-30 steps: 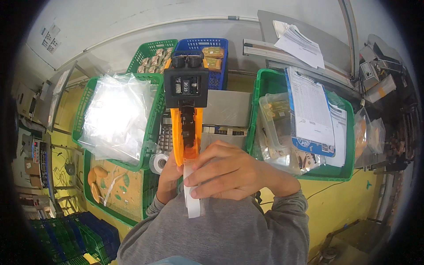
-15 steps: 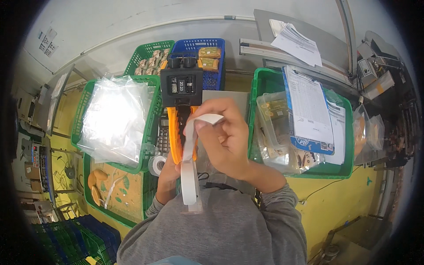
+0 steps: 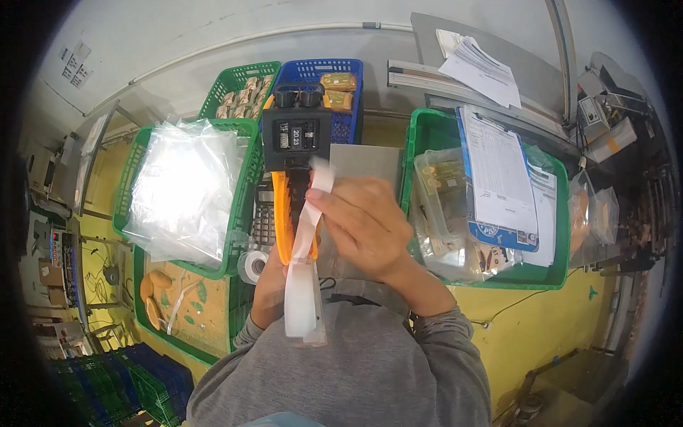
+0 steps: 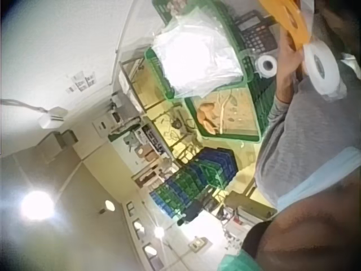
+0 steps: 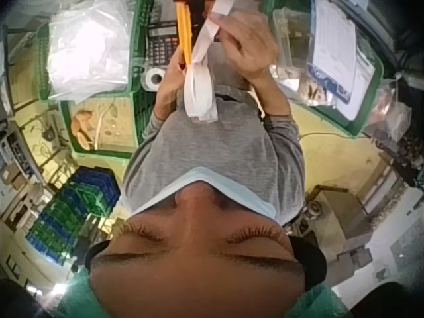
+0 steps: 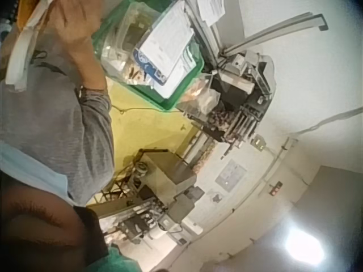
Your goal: The person positions several plastic bags containing cards on a metal table and applies labels to them using a hand-held labeling tool. The person then moves to a different station, picks up a roll of tape, and reloads the labeling tool with it.
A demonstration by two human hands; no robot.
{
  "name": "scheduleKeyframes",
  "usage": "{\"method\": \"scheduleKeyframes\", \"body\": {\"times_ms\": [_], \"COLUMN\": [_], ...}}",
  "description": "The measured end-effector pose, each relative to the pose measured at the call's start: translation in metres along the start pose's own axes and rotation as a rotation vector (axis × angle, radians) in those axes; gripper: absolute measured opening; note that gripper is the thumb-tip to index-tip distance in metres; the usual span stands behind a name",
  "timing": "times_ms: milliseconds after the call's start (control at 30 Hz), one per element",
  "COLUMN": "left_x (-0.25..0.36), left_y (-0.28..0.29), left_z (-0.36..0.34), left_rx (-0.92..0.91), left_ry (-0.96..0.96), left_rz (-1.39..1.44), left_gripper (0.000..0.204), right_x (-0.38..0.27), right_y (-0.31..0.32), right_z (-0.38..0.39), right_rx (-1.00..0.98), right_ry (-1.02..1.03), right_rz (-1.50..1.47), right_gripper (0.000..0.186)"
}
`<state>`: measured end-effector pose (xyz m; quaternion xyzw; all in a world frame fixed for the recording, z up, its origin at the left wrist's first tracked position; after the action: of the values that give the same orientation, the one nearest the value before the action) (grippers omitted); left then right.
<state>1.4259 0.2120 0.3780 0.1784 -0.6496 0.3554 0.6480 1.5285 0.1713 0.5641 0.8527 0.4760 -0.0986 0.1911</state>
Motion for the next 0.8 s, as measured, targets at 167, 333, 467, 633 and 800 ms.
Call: {"method": "scheduleKeyframes", "body": {"times_ms": [167, 333, 467, 633, 800], "left_x": [0.002, 0.0, -0.004, -0.002, 0.004], "left_y": [-0.002, 0.0, 0.001, 0.0, -0.002], "left_z": [0.0, -0.001, -0.003, -0.002, 0.003], "left_rx": [-0.02, -0.025, -0.04, -0.031, 0.021], "left_ry": [-0.073, -0.095, -0.11, -0.095, -0.018], "left_rz": [0.052, 0.044, 0.032, 0.038, 0.095], "left_gripper": [0.105, 0.105, 0.106, 0.108, 0.112], "right_x": [-0.007, -0.012, -0.01, 0.002, 0.004], "right_y": [0.013, 0.004, 0.012, 0.026, 0.014], "right_z": [0.0, 0.001, 0.001, 0.005, 0.003], "right_rx": [0.076, 0.025, 0.065, 0.213, 0.129], "right_ry": [0.138, 0.204, 0.15, 0.096, 0.055], "right_rz": [0.226, 0.164, 0.194, 0.14, 0.009], "right_gripper": [0.044, 0.04, 0.041, 0.043, 0.043]}}
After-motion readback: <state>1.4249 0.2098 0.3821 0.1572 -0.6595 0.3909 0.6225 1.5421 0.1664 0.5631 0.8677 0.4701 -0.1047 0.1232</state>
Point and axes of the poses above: each hand's wrist, its own z-axis away from the middle knuckle, its own y-axis out of the back of the hand, x = y × z, the point moved 10 cm from there along -z, towards the middle knuckle, and after that the axes turned 14 degrees about -z, right-handed, at the moved point
